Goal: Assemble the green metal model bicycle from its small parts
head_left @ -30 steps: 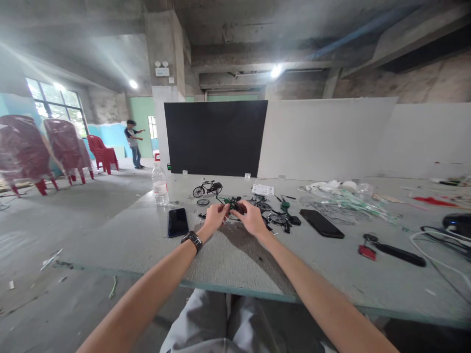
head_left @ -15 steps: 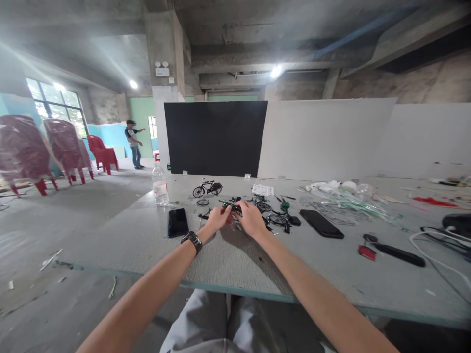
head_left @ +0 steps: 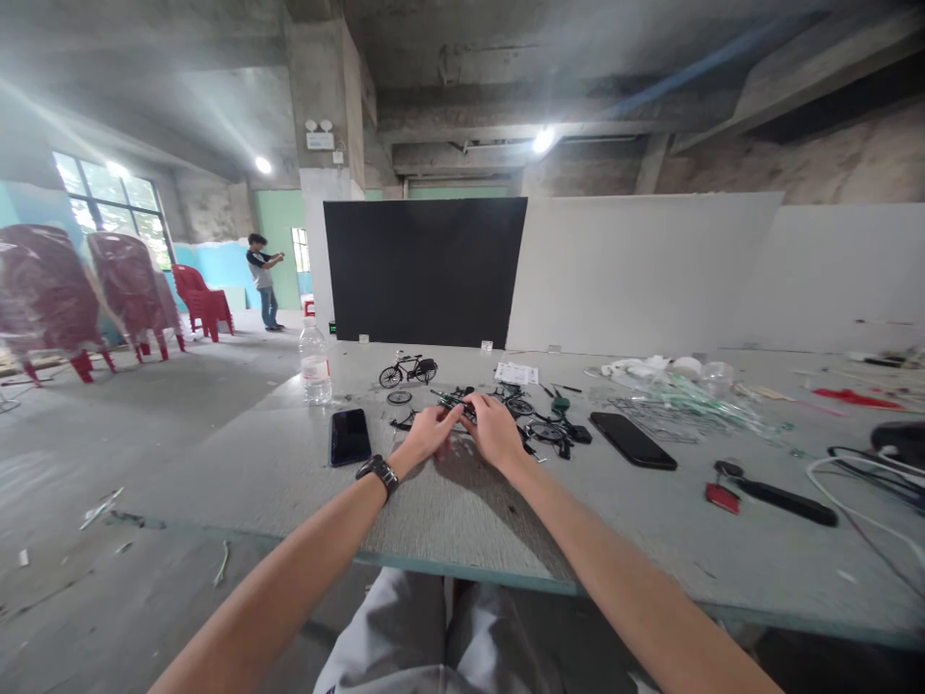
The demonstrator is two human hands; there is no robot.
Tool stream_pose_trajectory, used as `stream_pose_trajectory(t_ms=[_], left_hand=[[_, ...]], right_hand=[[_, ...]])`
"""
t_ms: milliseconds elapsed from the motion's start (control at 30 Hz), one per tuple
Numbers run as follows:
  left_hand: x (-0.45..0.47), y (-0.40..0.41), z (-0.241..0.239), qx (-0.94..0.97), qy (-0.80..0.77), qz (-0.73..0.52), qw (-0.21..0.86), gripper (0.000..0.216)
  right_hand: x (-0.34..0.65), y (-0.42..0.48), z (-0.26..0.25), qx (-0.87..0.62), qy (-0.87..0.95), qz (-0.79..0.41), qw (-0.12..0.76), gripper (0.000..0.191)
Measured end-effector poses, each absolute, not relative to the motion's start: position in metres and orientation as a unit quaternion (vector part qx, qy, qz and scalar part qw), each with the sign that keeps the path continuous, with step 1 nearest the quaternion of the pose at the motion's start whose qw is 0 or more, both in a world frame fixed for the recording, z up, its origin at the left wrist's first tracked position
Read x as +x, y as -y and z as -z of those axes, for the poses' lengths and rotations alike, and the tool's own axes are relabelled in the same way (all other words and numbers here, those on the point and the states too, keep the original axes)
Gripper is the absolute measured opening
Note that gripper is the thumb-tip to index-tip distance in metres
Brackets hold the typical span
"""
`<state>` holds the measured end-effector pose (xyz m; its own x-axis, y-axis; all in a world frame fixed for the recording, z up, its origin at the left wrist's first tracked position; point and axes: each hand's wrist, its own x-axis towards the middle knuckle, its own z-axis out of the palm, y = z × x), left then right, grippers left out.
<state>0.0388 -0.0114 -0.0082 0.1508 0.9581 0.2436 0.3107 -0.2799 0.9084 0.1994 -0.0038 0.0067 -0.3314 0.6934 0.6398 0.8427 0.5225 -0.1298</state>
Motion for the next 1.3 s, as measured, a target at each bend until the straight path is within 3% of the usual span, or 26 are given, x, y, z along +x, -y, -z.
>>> stream_pose_trajectory(t_ms=[467,667,1067,1300], left_hand=[[0.041,-0.007,0.019,0.577,-0.359,-0.506,0.530,0.049],[0.039,-0.006,0.020,0.522,-0.351,-0.541,0.557,0.043],[0.042,-0.003,0.017,0.502,-0.345,-0.527,0.593,0.014],[0.044,-0.004,0.019,0.504,-0.360,-0.531,0.579,0.013]], right_hand=[[0.200,0.000,-0.005,-0.428,0.828,0.122,0.340,0.028],[0.197,0.004,-0.007,-0.407,0.849,0.104,0.321,0.038],[0.199,0.005,-0.010,-0.423,0.844,0.078,0.320,0.035],[0.198,0.004,-0.008,-0.412,0.847,0.077,0.327,0.034]])
